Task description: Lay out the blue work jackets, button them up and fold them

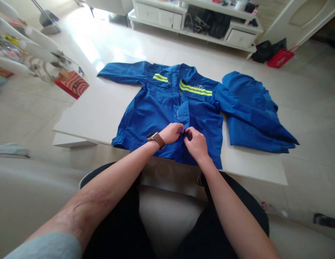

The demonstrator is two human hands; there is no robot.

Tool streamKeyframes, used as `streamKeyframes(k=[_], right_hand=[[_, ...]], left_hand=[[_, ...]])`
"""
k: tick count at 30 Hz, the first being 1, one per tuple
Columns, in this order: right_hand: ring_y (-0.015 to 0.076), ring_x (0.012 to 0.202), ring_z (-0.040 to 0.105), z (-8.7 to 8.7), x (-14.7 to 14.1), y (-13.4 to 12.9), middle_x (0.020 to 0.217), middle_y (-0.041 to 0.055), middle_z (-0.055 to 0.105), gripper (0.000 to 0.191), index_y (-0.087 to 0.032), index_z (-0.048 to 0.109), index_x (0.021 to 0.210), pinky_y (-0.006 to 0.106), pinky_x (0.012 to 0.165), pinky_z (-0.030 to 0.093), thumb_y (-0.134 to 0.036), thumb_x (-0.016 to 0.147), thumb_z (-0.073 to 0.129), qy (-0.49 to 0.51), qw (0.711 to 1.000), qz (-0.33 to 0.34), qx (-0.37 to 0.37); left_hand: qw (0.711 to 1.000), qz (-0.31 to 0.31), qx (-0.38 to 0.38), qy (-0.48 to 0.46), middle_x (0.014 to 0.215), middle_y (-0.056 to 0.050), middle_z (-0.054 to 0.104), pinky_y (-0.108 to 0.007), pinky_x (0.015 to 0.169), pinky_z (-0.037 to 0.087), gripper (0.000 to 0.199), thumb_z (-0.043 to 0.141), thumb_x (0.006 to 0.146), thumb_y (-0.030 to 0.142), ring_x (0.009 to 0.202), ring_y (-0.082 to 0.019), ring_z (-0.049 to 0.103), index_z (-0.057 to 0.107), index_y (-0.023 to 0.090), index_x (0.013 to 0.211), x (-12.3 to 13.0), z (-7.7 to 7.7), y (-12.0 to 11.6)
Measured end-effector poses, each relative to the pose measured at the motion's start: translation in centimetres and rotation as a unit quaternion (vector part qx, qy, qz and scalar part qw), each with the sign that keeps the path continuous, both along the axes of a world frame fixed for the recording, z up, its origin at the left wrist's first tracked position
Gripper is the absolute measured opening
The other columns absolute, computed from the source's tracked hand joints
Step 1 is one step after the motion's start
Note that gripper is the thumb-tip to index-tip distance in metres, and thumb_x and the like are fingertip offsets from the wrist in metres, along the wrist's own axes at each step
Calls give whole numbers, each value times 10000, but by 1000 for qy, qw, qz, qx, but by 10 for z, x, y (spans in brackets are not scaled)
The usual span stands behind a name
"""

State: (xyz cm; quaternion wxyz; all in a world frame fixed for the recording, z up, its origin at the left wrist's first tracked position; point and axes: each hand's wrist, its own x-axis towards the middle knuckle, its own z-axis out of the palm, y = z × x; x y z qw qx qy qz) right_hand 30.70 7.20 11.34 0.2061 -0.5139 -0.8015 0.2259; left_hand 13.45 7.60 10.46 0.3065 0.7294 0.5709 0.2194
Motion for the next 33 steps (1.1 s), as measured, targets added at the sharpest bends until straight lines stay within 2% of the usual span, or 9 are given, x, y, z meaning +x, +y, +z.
streamKeyframes(k=[3,9,15,21,29,33], right_hand=[[197,740,618,-1,-1,2,783,15,657,211,-241,666,955,295,705,434,-164,806,539,30,1000,-8,2],[196,753,626,14,5,2,867,35,695,206,-239,681,921,312,745,466,-169,798,531,51,998,-15,31],[180,668,604,15,25,6,766,19,685,142,-222,698,835,309,703,471,-211,752,583,81,994,-67,-2],[182,680,613,12,26,6,743,17,687,139,-218,709,832,306,694,478,-245,737,612,98,992,-62,-42],[177,672,606,11,11,7,730,14,672,129,-215,702,827,300,695,482,-248,734,620,123,989,-68,-39],[179,685,600,9,6,7,718,18,654,132,-204,689,825,295,693,477,-262,731,617,153,983,-96,-35]], left_hand=[[1000,6,16,-7,875,-41,702,-259,752,489,298,532,733,-9,812,-168,629,698,148,925,-7,0,-2],[999,25,45,7,874,-51,690,-265,756,491,322,519,729,-22,803,-171,615,714,155,914,-9,2,4],[998,37,52,4,876,-53,697,-271,756,487,291,539,734,-13,798,-169,613,716,147,900,-5,0,10],[997,42,14,-59,812,-25,700,-244,718,494,299,571,682,-16,741,-148,633,717,144,889,-10,3,9],[994,26,-26,-108,763,2,710,-214,659,492,288,628,642,8,721,-139,663,704,152,880,-8,10,9],[990,33,-31,-131,750,-2,718,-211,639,495,281,647,642,18,707,-142,675,702,148,886,-5,16,11]])
